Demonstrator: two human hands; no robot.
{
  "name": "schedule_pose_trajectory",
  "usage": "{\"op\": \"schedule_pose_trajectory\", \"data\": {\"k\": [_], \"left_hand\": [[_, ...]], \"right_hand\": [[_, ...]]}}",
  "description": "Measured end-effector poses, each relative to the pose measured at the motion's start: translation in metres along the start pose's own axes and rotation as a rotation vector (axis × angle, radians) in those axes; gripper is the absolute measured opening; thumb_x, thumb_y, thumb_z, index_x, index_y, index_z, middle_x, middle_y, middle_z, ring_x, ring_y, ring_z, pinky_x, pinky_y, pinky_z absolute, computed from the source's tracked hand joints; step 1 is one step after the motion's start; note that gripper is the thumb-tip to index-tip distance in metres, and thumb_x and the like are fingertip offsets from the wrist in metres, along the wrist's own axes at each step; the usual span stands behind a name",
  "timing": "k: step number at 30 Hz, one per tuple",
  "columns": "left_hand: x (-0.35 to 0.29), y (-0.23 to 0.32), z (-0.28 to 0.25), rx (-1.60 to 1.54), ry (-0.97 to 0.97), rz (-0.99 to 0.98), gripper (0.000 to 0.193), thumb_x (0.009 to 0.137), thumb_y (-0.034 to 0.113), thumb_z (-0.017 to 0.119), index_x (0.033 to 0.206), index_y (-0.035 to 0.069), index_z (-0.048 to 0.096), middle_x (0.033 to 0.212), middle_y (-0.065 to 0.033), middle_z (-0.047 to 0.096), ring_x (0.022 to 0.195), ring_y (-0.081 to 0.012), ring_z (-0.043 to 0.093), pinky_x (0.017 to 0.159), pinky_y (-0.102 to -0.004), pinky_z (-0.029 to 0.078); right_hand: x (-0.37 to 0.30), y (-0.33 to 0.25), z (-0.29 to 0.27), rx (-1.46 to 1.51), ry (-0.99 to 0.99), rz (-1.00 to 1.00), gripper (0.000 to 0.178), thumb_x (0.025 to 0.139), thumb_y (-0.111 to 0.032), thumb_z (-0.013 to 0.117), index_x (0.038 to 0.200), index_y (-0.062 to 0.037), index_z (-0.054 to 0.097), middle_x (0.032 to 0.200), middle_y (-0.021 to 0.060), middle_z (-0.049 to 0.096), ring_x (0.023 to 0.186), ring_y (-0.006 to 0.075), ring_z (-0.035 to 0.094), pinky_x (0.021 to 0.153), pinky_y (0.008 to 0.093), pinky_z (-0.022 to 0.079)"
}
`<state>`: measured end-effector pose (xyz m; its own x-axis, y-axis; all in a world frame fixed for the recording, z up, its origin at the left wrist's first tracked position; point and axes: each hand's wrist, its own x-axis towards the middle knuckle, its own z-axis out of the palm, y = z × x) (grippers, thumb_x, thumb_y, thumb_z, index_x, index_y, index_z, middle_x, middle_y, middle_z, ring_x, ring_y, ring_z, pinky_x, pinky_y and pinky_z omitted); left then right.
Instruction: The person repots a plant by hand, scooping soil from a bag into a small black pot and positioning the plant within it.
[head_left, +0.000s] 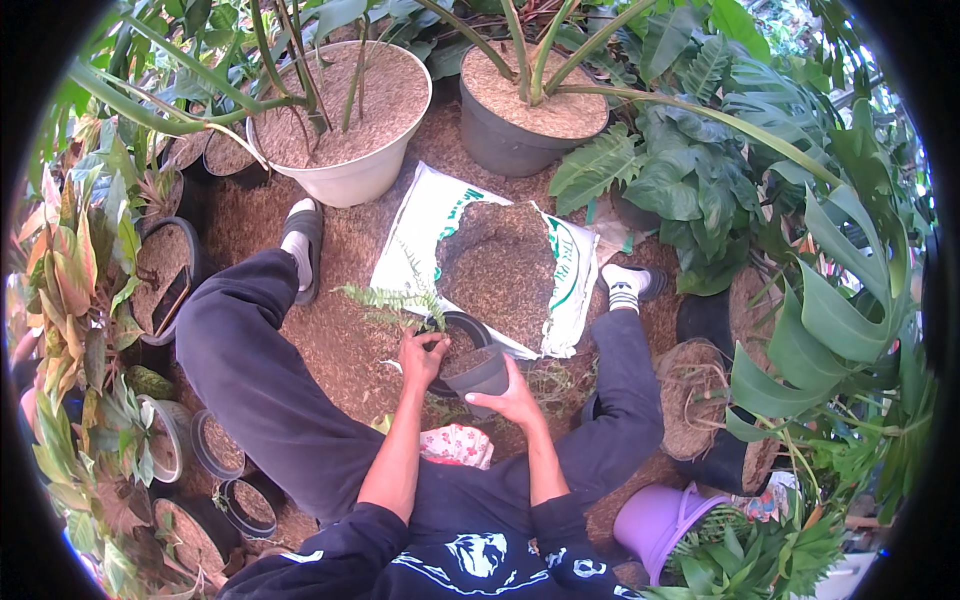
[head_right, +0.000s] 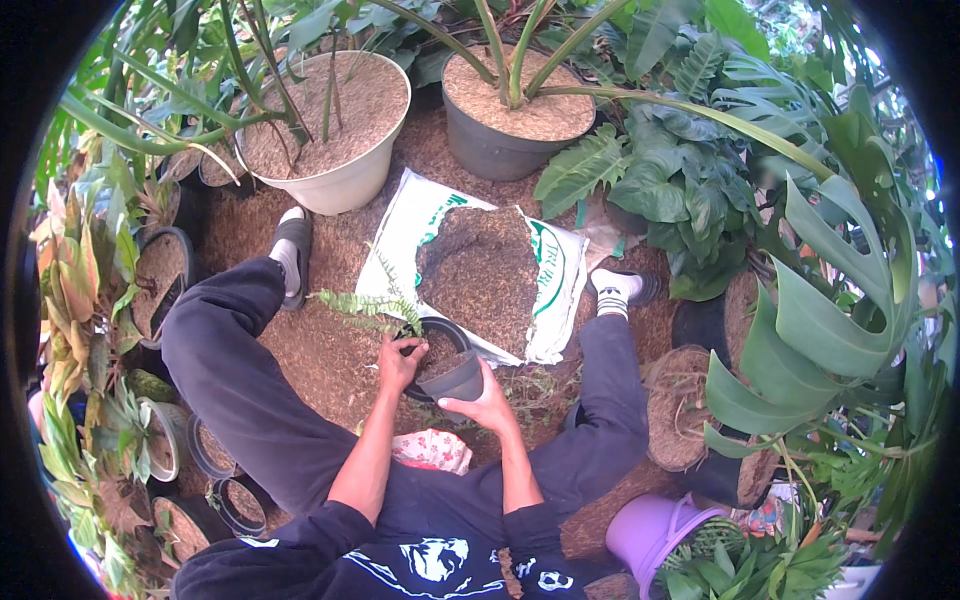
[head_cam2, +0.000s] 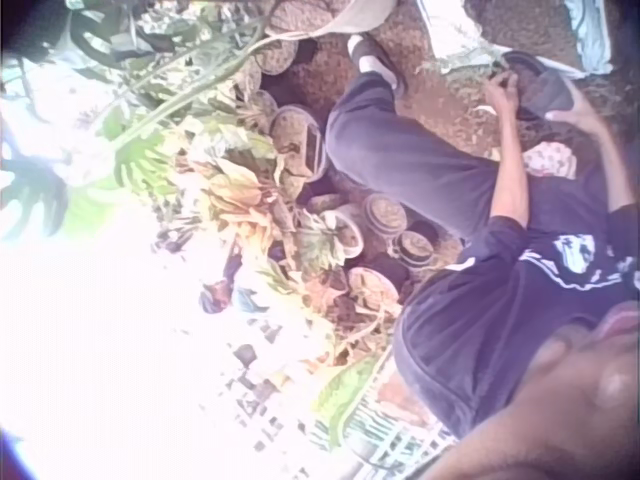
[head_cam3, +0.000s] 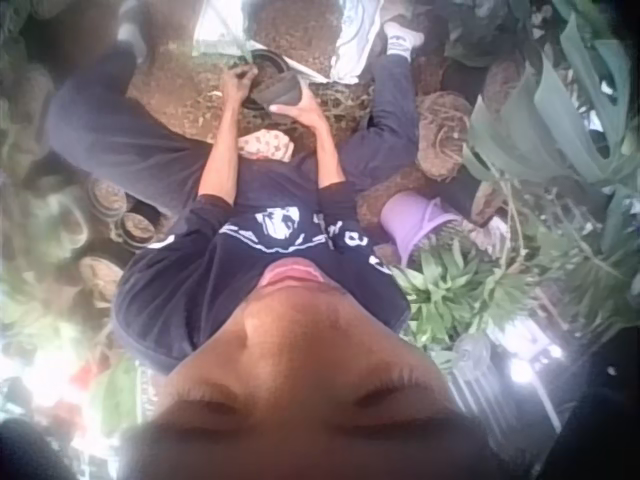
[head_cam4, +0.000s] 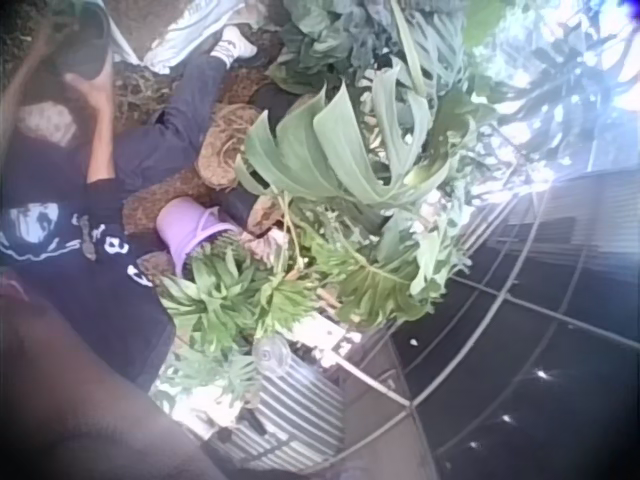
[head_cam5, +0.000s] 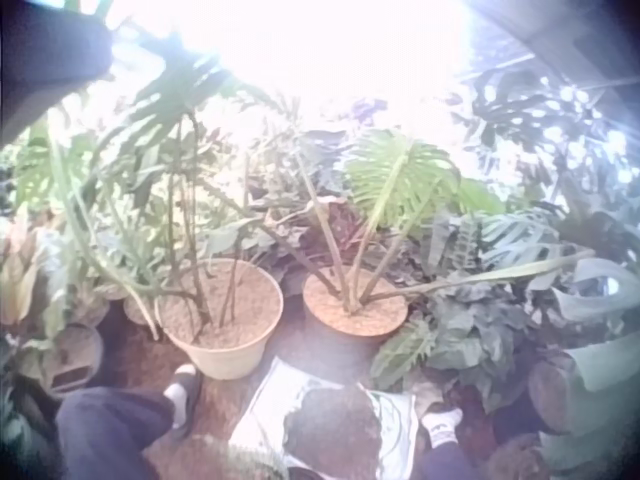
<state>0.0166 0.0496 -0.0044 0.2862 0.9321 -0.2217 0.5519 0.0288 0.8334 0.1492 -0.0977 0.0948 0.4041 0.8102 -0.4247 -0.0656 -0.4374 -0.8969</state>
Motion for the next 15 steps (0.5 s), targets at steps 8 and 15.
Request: {"op": "schedule_pose_trajectory", "data": {"k": [8, 15], "left_hand": [[-0.002, 0.004, 0.002, 0.009, 0.053, 0.012, 0.024, 0.074, 0.027, 0.083, 0.093, 0.014, 0.079, 0.132, -0.0225, 0.057, 0.118, -0.0386, 0.057, 0.102, -0.0437, 0.044], [-0.003, 0.01, 0.001, 0.024, 0.042, -0.031, 0.023, 0.074, 0.028, 0.082, 0.093, 0.015, 0.079, 0.132, -0.0178, 0.058, 0.117, -0.0363, 0.058, 0.1, -0.0433, 0.045]], "right_hand": [[-0.001, -0.008, 0.005, -0.049, -0.026, 0.022, 0.117, 0.058, -0.03, 0.095, 0.149, 0.005, 0.029, 0.139, 0.0178, 0.051, 0.127, 0.0246, 0.052, 0.107, 0.0362, 0.042], [-0.002, -0.01, 0.007, -0.129, 0.007, 0.007, 0.116, 0.058, -0.033, 0.095, 0.148, 0.0042, 0.032, 0.137, 0.0175, 0.053, 0.126, 0.0249, 0.053, 0.106, 0.0367, 0.043]]}}
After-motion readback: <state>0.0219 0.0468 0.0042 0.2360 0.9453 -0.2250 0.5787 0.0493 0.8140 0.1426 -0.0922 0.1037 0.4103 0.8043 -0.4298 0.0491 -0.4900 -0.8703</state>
